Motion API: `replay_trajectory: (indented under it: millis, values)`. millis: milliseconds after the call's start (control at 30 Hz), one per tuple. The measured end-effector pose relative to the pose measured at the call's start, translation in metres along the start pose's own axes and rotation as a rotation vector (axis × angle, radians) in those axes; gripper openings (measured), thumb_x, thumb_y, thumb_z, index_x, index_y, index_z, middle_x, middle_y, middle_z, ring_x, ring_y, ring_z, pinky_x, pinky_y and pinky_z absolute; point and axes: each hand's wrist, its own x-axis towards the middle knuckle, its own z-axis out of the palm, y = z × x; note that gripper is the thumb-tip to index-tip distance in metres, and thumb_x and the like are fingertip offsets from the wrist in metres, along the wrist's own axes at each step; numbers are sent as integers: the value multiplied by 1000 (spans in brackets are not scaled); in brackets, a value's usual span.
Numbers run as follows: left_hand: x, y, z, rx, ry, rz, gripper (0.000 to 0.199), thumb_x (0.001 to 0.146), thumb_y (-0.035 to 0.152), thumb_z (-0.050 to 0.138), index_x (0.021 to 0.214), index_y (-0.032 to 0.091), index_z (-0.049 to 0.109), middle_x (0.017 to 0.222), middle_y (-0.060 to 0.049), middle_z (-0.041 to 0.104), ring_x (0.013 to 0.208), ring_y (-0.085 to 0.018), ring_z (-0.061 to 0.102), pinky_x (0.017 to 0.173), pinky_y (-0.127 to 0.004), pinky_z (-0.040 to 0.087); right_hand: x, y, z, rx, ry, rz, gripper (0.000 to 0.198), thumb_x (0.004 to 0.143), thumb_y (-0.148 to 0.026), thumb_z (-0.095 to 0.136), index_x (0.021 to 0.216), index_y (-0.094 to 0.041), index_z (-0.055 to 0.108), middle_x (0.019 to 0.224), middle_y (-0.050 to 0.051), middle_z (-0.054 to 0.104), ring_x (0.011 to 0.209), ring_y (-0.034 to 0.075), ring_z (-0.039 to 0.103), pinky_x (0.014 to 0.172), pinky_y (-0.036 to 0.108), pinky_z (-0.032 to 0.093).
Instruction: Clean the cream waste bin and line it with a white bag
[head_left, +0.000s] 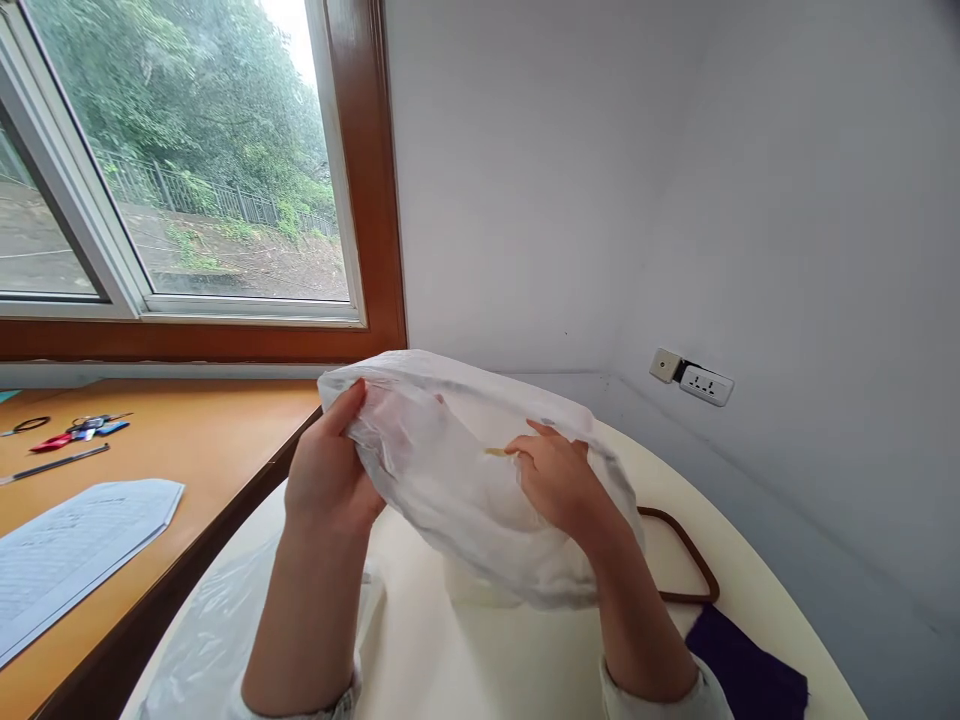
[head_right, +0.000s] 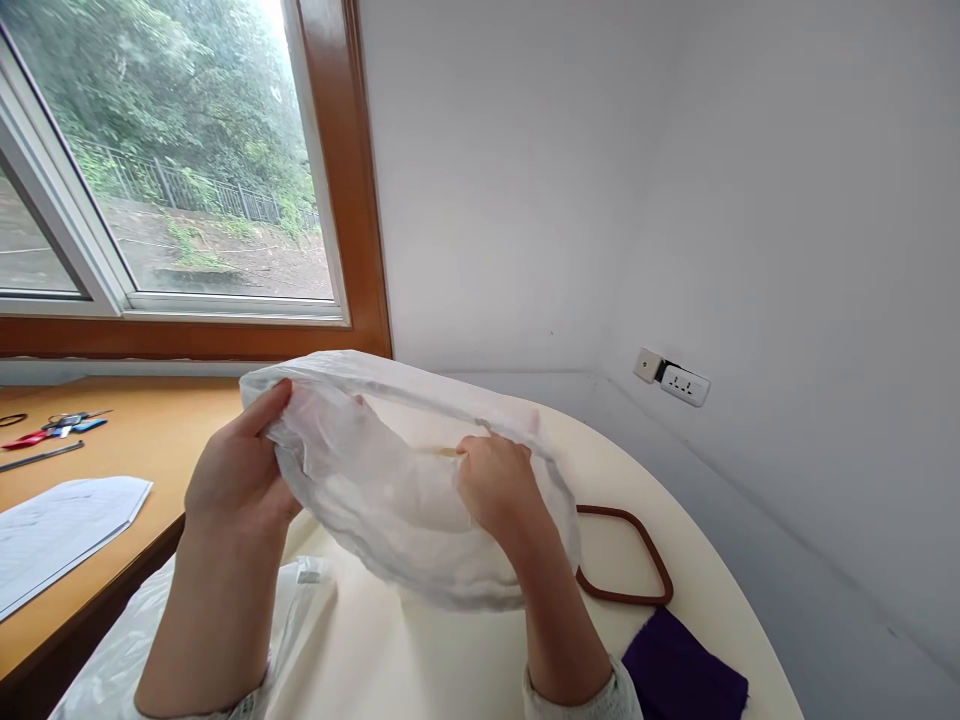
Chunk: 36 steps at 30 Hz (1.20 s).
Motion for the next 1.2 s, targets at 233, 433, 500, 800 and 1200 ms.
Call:
replay_trajectory:
  millis: [233,433,500,800,1200]
  values:
    - [6,10,-5,-115,208,46,21,85,12,40,92,10,60,74,-4,69,72,-15,66,80,-29,54,7,14,-14,-134,106,161,36,80,-10,26,67,-19,59,76,5,65,84,19,57,86,38,30]
    - [27,5,-22,-9,207,53,17,81,13,43,88,16,58,76,-4,66,78,-17,65,71,-27,55,12,31,-16,-153,44,287,35,83,-18,31,87,-21,65,81,5,68,90,21,59,89,39,29]
    - [34,2,-29,71,194,88,18,76,11,49,90,18,57,79,-3,65,82,-16,64,71,-25,53,15,37,-14,-161,6,298,34,85,-24,33,97,-20,65,87,6,68,94,22,59,90,40,30]
    - [32,-13,-42,868,367,730,68,71,24,62,128,34,27,132,-3,33,120,-22,37,94,-35,39,9,42,-16,18,-89,318,46,76,-49,50,113,-24,60,99,6,66,95,22,58,74,31,42]
    - [-15,-28,-4,1314,-634,576,22,84,23,44,97,21,61,91,-4,68,88,-19,60,79,-31,46,1,28,-11,-80,-187,116,66,70,-48,56,132,-32,39,110,5,56,107,25,48,87,38,34]
